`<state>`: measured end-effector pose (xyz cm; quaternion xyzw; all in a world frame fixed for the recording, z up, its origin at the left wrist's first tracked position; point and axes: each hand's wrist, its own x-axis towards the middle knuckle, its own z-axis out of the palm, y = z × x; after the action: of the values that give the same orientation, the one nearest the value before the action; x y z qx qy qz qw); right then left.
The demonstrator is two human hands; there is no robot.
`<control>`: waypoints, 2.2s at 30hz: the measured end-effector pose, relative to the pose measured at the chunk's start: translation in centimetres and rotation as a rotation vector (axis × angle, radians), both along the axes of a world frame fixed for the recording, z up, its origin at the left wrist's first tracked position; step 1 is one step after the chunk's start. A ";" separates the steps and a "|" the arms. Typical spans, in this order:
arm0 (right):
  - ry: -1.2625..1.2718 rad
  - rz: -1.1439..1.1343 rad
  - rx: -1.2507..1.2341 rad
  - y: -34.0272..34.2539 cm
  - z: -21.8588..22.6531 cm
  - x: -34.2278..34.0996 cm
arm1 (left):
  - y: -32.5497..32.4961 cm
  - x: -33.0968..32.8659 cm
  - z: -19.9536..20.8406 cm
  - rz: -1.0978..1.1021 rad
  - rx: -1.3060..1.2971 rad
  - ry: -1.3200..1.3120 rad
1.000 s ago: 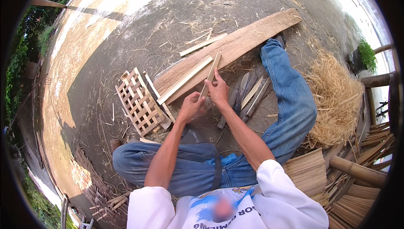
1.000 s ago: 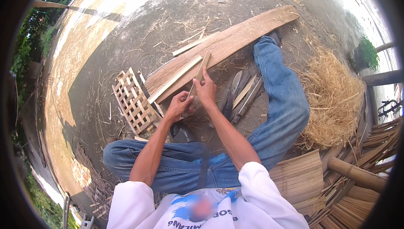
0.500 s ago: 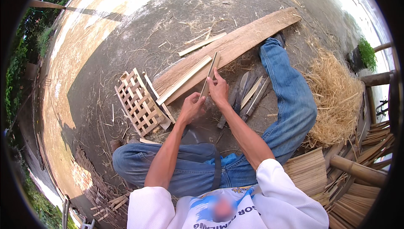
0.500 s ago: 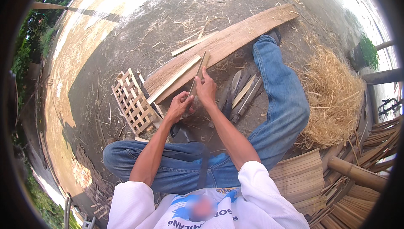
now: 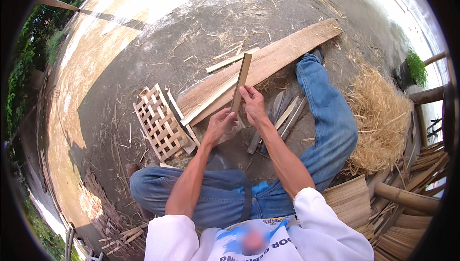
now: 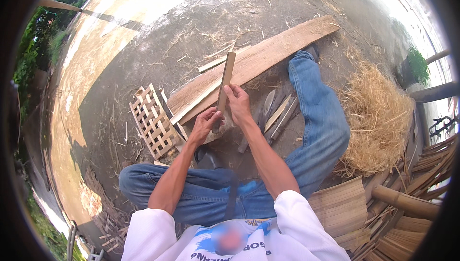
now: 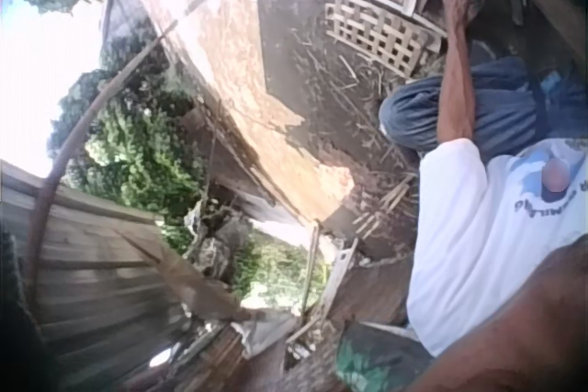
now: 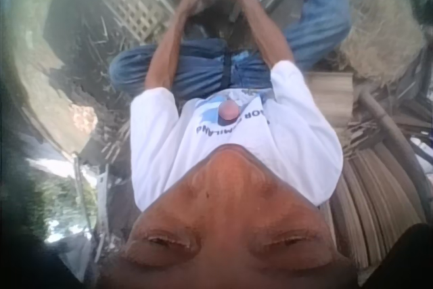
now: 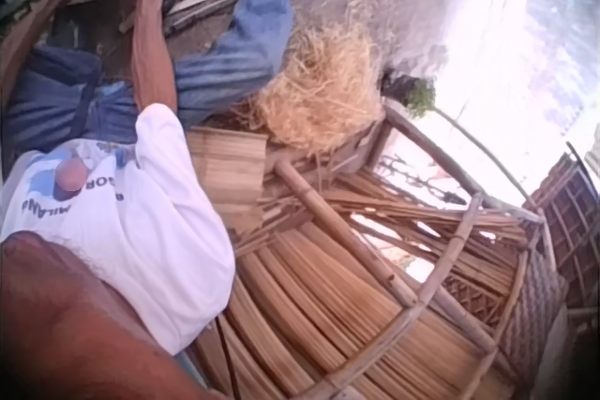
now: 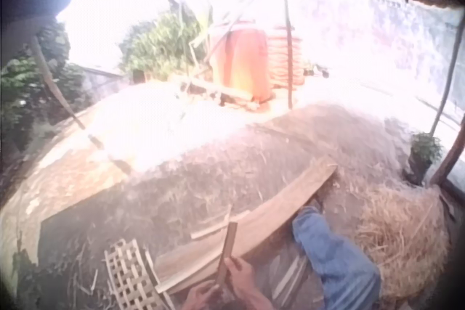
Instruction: The person sits on the ground and uses a hand saw to cut small wooden sticks. They measure and align the pieces, then saw them to size, occasionally adjusting the wood and tools.
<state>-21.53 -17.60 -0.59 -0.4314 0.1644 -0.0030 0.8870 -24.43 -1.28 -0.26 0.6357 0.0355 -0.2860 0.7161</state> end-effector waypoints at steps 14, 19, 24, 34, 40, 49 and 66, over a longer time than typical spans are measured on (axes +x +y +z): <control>-0.105 0.035 0.021 -0.1 2.2 -0.4 | -0.6 0.0 -0.3 0.017 -0.035 -0.214; -0.087 0.041 0.017 -0.3 2.5 -0.6 | -0.8 -0.2 -0.1 0.017 -0.024 -0.210; -0.098 0.037 0.002 -0.5 1.9 -0.4 | -1.0 -0.2 -0.3 0.005 -0.027 -0.212; -0.083 0.045 0.003 -0.7 1.8 -0.5 | -1.1 -0.4 -0.3 0.013 -0.031 -0.199; -0.073 0.092 -0.082 -0.6 2.6 0.1 | -0.4 0.1 -0.5 -0.066 0.083 -0.319; -0.254 0.766 -1.076 -4.4 5.7 5.0 | 1.0 4.2 10.6 -0.053 1.018 -1.143; -0.742 0.398 -1.449 -0.3 6.2 5.2 | 3.4 3.8 2.0 -0.169 1.055 -0.865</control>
<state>-16.38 -17.87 5.64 -0.8867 -0.2599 -0.0932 0.3709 -20.64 2.11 1.72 0.9570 -0.1688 -0.0060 0.2360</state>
